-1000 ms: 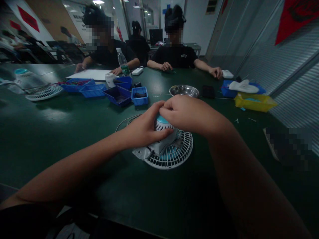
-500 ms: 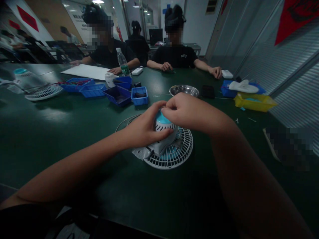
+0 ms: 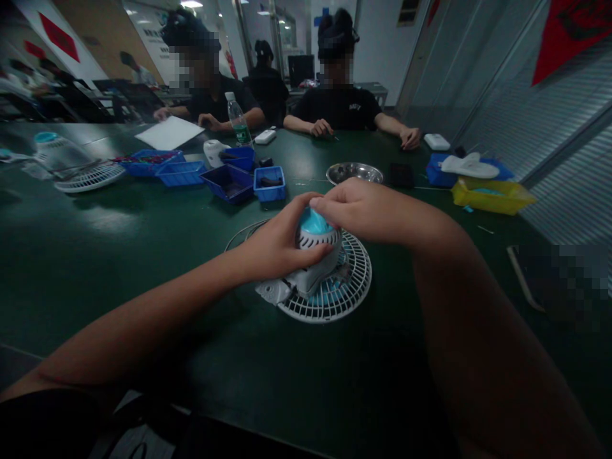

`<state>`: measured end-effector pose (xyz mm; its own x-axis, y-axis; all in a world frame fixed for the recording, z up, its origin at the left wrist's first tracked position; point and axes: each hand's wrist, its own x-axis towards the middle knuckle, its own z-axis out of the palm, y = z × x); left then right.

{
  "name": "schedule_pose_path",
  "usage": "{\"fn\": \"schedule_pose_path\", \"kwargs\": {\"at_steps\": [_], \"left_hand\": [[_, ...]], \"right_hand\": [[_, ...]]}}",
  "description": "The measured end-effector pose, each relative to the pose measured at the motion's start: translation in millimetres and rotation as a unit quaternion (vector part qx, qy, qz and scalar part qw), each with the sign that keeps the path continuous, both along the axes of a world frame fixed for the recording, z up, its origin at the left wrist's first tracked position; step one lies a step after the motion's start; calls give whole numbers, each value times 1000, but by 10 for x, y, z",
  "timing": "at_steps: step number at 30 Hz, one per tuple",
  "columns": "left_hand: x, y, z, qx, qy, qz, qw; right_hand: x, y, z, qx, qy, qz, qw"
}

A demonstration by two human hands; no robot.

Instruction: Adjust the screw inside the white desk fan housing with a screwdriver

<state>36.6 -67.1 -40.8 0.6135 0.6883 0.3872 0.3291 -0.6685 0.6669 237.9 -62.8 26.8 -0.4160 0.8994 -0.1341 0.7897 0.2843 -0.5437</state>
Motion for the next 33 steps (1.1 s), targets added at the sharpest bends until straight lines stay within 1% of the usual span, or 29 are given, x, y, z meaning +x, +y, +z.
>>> {"fn": "schedule_pose_path", "kwargs": {"at_steps": [2, 4, 7, 10, 14, 18, 20, 22, 25, 27, 30, 33], "left_hand": [[5, -12, 7, 0, 2, 1, 1000], [16, -25, 19, -6, 10, 5, 1000], [36, -46, 33, -30, 20, 11, 999], [53, -65, 26, -53, 13, 17, 998], [62, -86, 12, -52, 5, 27, 998], [56, -96, 26, -49, 17, 30, 998], [47, -95, 35, -43, 23, 35, 998], [25, -93, 40, -26, 21, 47, 998], [-51, -102, 30, 4, 16, 59, 998], [-126, -121, 12, 1, 19, 54, 998], [-237, -171, -17, -25, 31, 49, 998], [-298, -225, -15, -25, 10, 71, 997]], "right_hand": [[93, 61, -3, -31, 22, 16, 999], [202, 151, -41, -44, 4, -16, 999], [355, 317, -172, -37, -25, -43, 998], [450, 458, -335, -49, -57, -60, 995], [463, 523, -479, -68, -66, -58, 994], [436, 515, -570, -109, -25, -34, 993], [446, 514, -635, -138, 2, -35, 990], [483, 502, -720, -179, 28, -51, 982], [590, 438, -873, -242, 82, -87, 963], [690, 368, -983, -273, 128, -103, 948], [850, 268, -1150, -308, 189, -125, 924], [969, 222, -1295, -327, 237, -141, 904]]}}
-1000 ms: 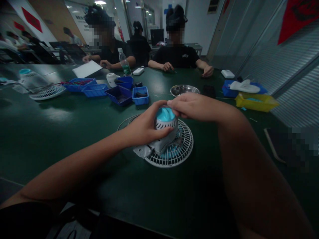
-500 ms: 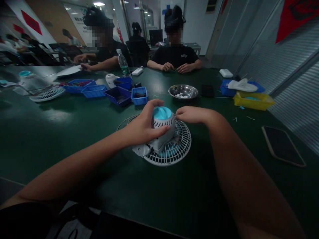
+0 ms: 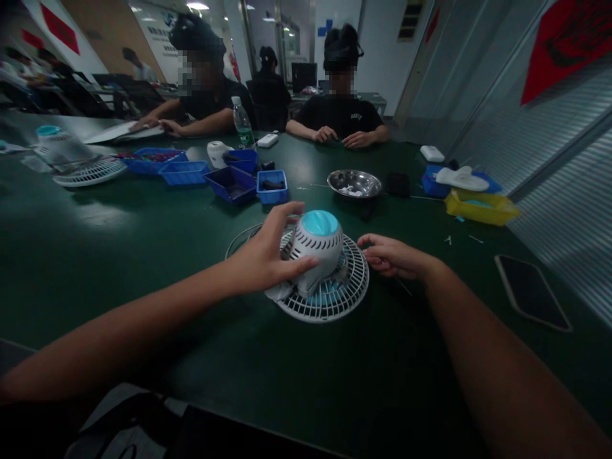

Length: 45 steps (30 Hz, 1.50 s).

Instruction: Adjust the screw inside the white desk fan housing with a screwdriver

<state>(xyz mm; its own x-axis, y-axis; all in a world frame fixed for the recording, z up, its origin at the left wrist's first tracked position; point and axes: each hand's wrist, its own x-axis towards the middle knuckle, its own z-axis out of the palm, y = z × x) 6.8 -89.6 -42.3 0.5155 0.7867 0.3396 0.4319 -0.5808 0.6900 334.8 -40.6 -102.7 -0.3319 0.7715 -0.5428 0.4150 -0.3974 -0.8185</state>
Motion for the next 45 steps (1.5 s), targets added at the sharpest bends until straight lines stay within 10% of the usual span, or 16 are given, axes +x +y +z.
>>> {"fn": "schedule_pose_path", "kwargs": {"at_steps": [12, 19, 32, 45], "left_hand": [[49, -69, 37, 142, -6, 64, 988], [133, -145, -2, 94, 88, 11, 992], [33, -427, -347, 168, 168, 97, 966], [32, -384, -371, 175, 236, 113, 949]], "right_hand": [[101, 20, -119, -23, 53, -40, 998], [106, 31, -131, -26, 48, -44, 998], [125, 44, -133, -39, 43, -24, 998], [162, 63, -188, -32, 46, 14, 998]]}}
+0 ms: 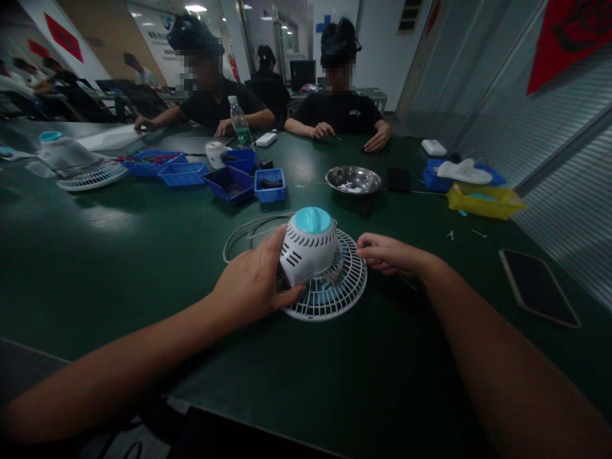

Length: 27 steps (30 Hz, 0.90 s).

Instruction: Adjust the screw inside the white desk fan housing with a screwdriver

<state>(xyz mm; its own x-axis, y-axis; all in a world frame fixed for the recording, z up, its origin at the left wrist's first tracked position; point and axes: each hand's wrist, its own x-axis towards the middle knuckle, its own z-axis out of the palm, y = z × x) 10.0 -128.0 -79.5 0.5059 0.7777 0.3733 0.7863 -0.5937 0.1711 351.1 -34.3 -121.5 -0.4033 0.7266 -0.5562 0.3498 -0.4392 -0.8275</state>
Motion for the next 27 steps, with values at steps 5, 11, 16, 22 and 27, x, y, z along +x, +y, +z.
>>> {"fn": "schedule_pose_path", "kwargs": {"at_steps": [5, 11, 16, 22, 27], "left_hand": [[-8, 27, -35, 16, 15, -1, 1000], [-32, 46, -147, 78, 32, -9, 996], [-60, 64, -188, 82, 26, -10, 996], [-95, 151, -138, 4, -33, -20, 999], [-83, 151, -45, -22, -48, -26, 998]], "right_hand": [[11, 2, -3, 0, -2, 5, 1000], [-4, -17, 9, 1, 2, 6, 1000], [-1, -36, 15, 5, 12, 10, 1000], [34, -18, -11, 2, 16, 23, 1000], [36, 1, -4, -2, 14, 30, 999]]}}
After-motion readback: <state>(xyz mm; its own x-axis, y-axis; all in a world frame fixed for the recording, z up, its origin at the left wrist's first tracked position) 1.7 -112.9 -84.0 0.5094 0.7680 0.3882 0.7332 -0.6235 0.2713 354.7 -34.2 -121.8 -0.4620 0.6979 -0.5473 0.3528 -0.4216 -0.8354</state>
